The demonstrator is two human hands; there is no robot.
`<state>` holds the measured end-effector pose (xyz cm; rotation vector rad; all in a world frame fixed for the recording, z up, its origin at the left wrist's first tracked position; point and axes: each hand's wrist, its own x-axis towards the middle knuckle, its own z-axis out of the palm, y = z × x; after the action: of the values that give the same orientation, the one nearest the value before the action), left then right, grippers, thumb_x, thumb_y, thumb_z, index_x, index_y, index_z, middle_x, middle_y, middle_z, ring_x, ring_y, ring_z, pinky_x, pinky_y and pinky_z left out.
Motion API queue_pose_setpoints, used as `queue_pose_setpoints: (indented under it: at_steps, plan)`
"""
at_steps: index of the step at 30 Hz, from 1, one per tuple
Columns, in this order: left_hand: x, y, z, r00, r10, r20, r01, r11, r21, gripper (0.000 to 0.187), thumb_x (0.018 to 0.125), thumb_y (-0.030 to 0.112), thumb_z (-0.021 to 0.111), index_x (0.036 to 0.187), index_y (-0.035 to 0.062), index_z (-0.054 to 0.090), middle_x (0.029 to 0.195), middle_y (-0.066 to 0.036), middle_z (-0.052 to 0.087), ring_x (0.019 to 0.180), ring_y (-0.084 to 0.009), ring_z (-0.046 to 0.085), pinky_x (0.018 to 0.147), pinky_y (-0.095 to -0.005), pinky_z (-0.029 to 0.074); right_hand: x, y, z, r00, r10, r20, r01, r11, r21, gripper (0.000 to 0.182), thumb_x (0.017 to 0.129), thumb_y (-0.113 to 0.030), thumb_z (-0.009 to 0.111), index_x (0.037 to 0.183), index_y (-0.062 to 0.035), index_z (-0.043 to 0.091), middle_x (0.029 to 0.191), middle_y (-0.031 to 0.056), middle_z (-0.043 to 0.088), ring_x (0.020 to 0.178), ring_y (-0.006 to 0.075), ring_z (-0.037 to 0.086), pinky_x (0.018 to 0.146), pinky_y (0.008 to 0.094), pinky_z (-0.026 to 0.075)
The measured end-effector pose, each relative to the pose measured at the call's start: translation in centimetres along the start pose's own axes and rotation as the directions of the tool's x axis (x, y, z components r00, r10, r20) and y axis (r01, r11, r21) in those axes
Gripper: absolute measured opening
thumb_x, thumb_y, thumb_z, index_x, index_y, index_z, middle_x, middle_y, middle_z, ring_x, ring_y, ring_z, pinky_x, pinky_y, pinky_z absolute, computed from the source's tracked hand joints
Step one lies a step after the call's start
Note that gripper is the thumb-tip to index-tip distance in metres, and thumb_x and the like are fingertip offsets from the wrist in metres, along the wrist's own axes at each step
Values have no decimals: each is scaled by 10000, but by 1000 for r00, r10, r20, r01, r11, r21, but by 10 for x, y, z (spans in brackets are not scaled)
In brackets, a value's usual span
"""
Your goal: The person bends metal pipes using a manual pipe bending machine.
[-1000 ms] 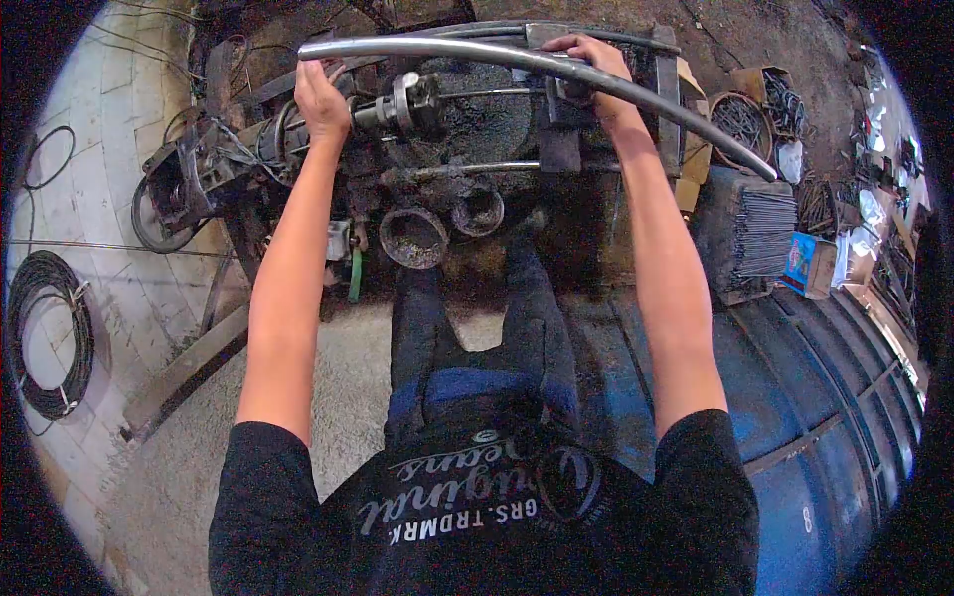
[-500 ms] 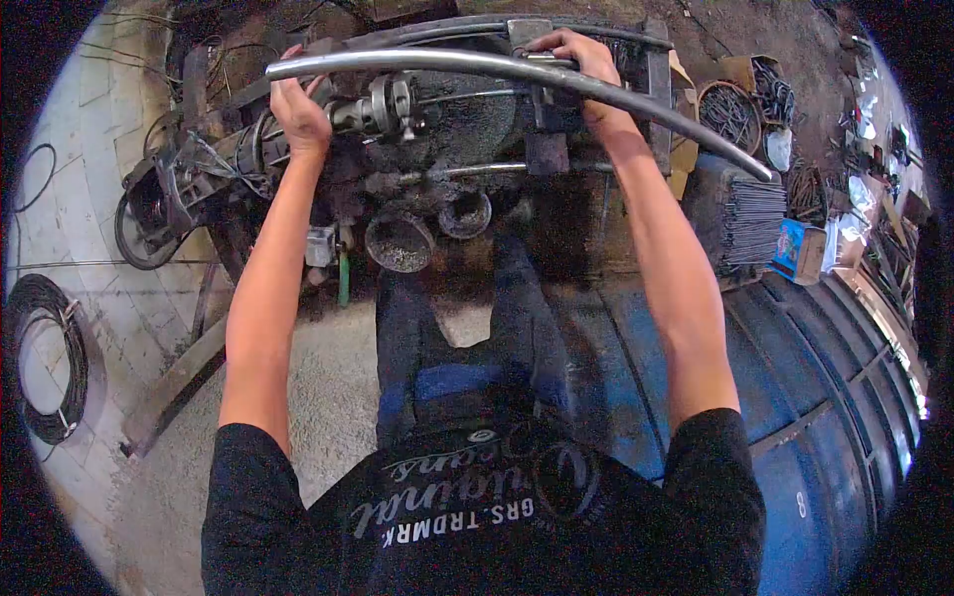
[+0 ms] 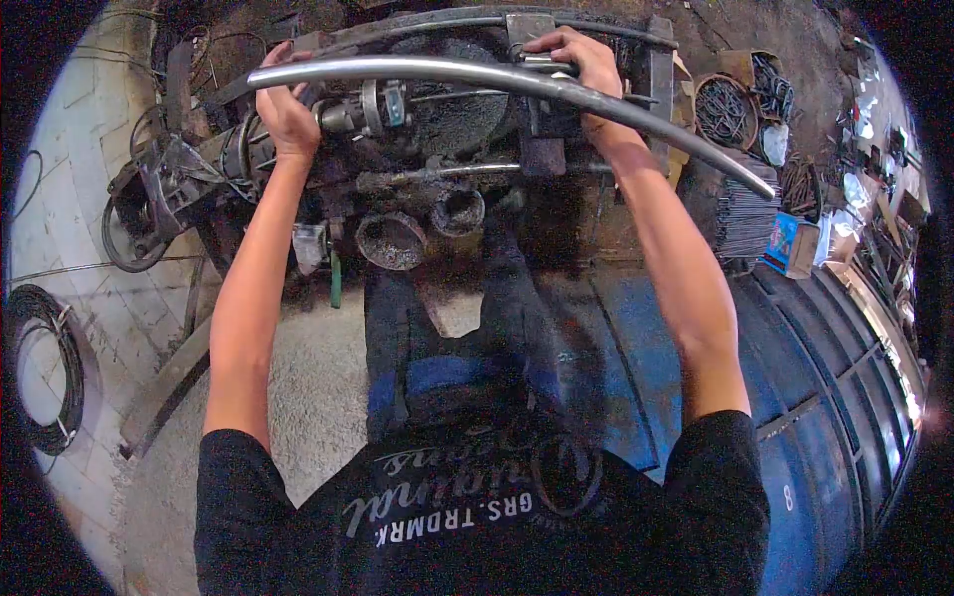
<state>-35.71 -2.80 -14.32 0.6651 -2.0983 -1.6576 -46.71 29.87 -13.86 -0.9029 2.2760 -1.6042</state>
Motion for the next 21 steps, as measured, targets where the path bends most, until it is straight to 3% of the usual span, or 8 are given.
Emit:
queue_pose_setpoints:
  at_steps: [2,6,8,9,11,15,17,21]
  plan:
    - [-1,2,1,1000,6,-10,-6,1000,19,484,951,365,320,1231,15,504,1104,-125,583,1028,-214,578,888,-368,476,2,-3,1,998,-1,-64,-2,999,-49,136,778,-128,598,748,4,591,897,138,679,827,252,653,734,310,505]
    - [-1,1,2,1000,11,-26,-10,999,42,482,947,355,325,1224,4,505,1088,-126,591,1031,-216,580,895,-368,473,0,2,0,985,-147,-91,142,988,-60,104,776,-100,579,740,-2,589,897,140,678,825,245,650,735,305,502]
    - [0,2,1,999,18,-28,-18,1000,15,482,945,351,325,1221,0,507,1092,-127,590,1032,-216,580,895,-368,473,3,-3,-1,970,239,-47,-213,927,309,80,767,-73,575,758,3,601,893,140,677,824,245,649,737,305,503]
    - [1,1,1,1000,13,-20,-13,1000,-6,480,944,347,323,1219,1,509,1099,-129,587,1032,-216,580,895,-367,474,3,2,0,970,240,-45,-215,926,310,80,767,-73,575,758,3,601,893,140,677,824,245,649,737,305,503]
    - [0,2,2,1000,5,-8,-5,1000,-26,479,942,343,320,1218,1,510,1106,-131,584,1032,-215,580,895,-366,474,1,12,2,985,-161,-64,157,986,-62,146,779,-70,520,777,25,631,896,143,677,827,240,647,752,298,496]
    - [0,3,3,999,30,-28,-29,998,60,475,940,340,316,1220,11,512,1091,-120,594,1029,-212,579,887,-357,474,0,6,0,984,-170,-52,163,980,-116,212,773,-77,478,784,41,655,905,145,678,831,233,644,773,288,485]
    - [2,0,1,999,35,-31,-34,998,56,470,939,339,317,1218,16,515,1079,-117,601,1030,-210,578,884,-357,474,0,-8,-4,983,169,-73,-157,977,141,246,773,-86,453,779,45,662,916,146,681,831,221,639,783,281,473]
    - [-1,6,1,1000,26,3,-26,997,71,453,941,327,306,1210,30,518,1069,-114,613,1033,-204,574,870,-351,471,0,-1,0,991,127,-36,-120,982,147,248,779,-87,455,793,53,659,922,148,683,828,211,632,786,277,468]
